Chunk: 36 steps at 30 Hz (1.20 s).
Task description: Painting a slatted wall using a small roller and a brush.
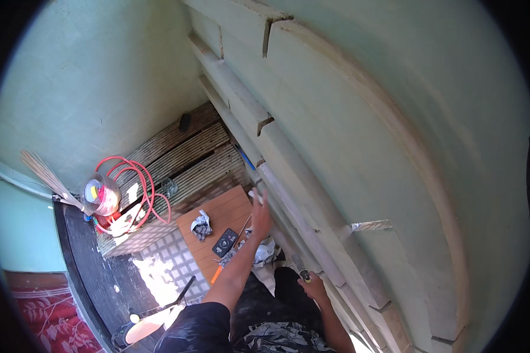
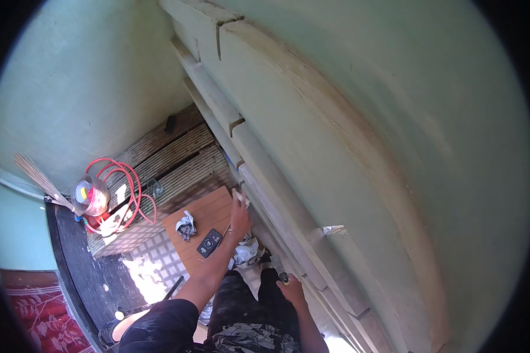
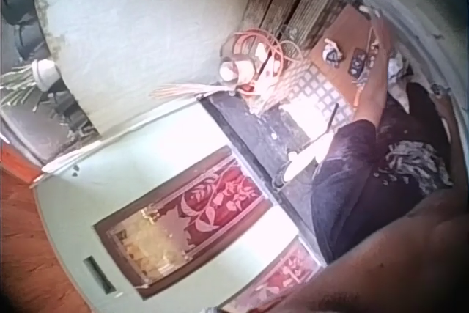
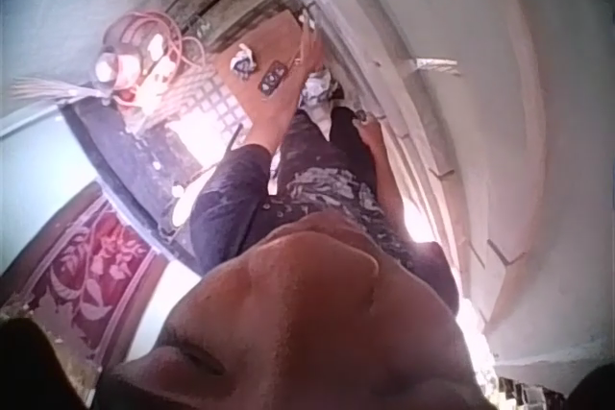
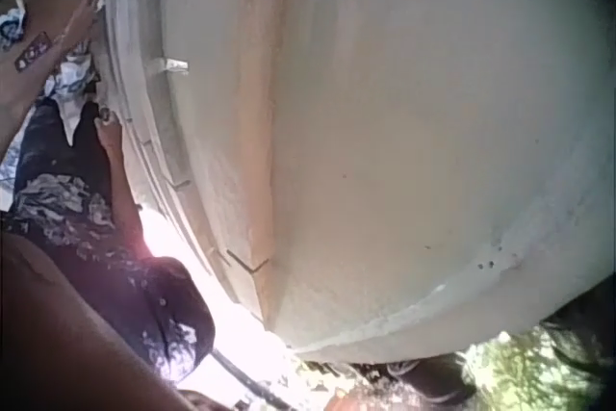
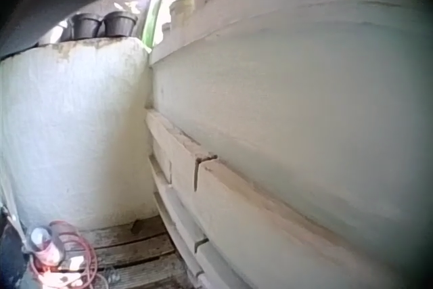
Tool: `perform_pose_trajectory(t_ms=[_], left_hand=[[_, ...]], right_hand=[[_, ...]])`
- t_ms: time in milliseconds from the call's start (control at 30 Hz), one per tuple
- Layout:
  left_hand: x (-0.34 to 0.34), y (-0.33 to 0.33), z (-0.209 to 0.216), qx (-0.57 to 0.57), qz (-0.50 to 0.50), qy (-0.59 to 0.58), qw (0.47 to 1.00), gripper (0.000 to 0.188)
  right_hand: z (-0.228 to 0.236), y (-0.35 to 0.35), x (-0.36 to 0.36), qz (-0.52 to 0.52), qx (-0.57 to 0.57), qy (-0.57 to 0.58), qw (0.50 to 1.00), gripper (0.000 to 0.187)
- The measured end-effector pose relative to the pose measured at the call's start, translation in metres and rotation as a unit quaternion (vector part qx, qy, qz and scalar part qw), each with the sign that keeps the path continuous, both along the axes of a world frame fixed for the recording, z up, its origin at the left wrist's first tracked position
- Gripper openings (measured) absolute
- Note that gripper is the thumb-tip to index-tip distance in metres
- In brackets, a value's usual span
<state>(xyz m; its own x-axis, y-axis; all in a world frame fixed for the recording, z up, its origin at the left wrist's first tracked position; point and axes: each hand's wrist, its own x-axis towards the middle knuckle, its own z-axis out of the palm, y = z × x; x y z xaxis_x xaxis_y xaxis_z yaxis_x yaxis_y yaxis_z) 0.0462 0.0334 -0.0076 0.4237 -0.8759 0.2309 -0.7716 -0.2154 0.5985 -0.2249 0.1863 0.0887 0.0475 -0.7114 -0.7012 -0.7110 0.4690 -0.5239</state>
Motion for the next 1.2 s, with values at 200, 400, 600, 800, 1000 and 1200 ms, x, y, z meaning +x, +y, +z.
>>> perform_pose_trajectory(t_ms=[200, 400, 600, 800, 1000, 1200], left_hand=[[-0.022, 0.007, 0.015, 0.107, -0.147, -0.171, 0.968, 0.093], [-0.027, -0.003, 0.034, 0.139, -0.04, -0.038, 0.989, 0.097], [-0.023, 0.007, 0.039, 0.382, 0.021, 0.068, 0.921, 0.09], [-0.01, 0.085, -0.008, 0.264, -0.115, 0.135, 0.948, 0.061], [-0.023, 0.171, -0.019, 0.234, -0.104, 0.24, 0.937, 0.05], [-0.023, 0.25, -0.028, 0.238, 0.018, 0.293, 0.926, 0.042]], right_hand=[[-0.037, 0.019, -0.009, 0.019, -0.049, -0.015, 0.999, 0.037], [-0.017, 0.005, 0.012, -0.026, -0.022, -0.035, 0.999, 0.045], [-0.03, -0.017, 0.009, 0.012, -0.125, -0.012, 0.992, 0.046], [-0.001, -0.054, 0.035, -0.021, -0.114, -0.125, 0.985, 0.03], [-0.023, -0.119, 0.059, 0.053, -0.049, -0.187, 0.98, 0.025], [-0.022, -0.155, 0.109, 0.161, -0.314, -0.099, 0.93, 0.071]])
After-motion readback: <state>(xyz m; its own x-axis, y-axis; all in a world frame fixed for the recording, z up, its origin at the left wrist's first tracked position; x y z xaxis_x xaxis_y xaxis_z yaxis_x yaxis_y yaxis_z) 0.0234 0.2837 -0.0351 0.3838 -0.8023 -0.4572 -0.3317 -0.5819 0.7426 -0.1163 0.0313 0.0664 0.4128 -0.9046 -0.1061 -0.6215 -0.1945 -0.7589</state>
